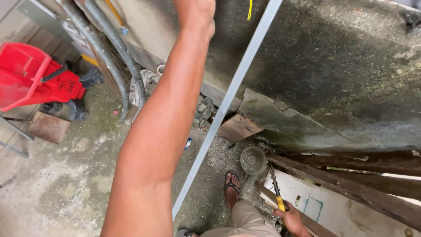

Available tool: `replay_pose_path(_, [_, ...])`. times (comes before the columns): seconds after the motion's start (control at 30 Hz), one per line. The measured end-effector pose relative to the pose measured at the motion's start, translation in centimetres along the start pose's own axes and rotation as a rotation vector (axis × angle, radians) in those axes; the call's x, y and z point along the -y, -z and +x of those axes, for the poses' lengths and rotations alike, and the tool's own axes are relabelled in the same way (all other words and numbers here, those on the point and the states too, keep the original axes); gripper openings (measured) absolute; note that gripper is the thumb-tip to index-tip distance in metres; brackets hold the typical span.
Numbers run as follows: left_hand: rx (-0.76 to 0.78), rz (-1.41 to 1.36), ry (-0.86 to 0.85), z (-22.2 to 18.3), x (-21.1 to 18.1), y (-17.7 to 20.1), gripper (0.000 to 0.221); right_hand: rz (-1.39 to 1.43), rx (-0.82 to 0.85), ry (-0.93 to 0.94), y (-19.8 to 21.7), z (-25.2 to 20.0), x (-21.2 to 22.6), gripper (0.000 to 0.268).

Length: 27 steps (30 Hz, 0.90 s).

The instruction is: Measuring a metal stud with a tape measure and cutting it to size using tin snips

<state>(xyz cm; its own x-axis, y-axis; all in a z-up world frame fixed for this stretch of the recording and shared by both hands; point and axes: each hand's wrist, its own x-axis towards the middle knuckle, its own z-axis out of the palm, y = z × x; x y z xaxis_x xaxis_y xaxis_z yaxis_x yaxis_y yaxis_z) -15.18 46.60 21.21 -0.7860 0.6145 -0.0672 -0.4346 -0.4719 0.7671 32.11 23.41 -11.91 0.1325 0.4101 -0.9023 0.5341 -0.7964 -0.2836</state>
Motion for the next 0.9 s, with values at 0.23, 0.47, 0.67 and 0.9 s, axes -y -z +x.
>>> replay_pose_path(0.23, [0.197, -0.221, 0.09, 0.4, 4.5, -4.8, 0.042, 0.192, -0.056, -0.14, 1.2, 0.7, -0.3, 0.09])
replay_pose_path(0.47, [0.355, -0.428, 0.174, 0.2, 7.5, -6.4, 0.032, 0.462, -0.085, -0.216, 2.2, 1.6, 0.3, 0.079])
replay_pose_path(0.67, [0.467, -0.599, 0.181, -0.1, 7.5, -7.1, 0.024, 0.166, -0.038, -0.146, 2.7, 2.9, 1.9, 0.087])
replay_pose_path(0.9, [0.426, -0.691, -0.027, -1.7, 0.0, 3.0, 0.015, -0.074, -0.044, -0.108, 1.3, -0.1, 7.7, 0.086])
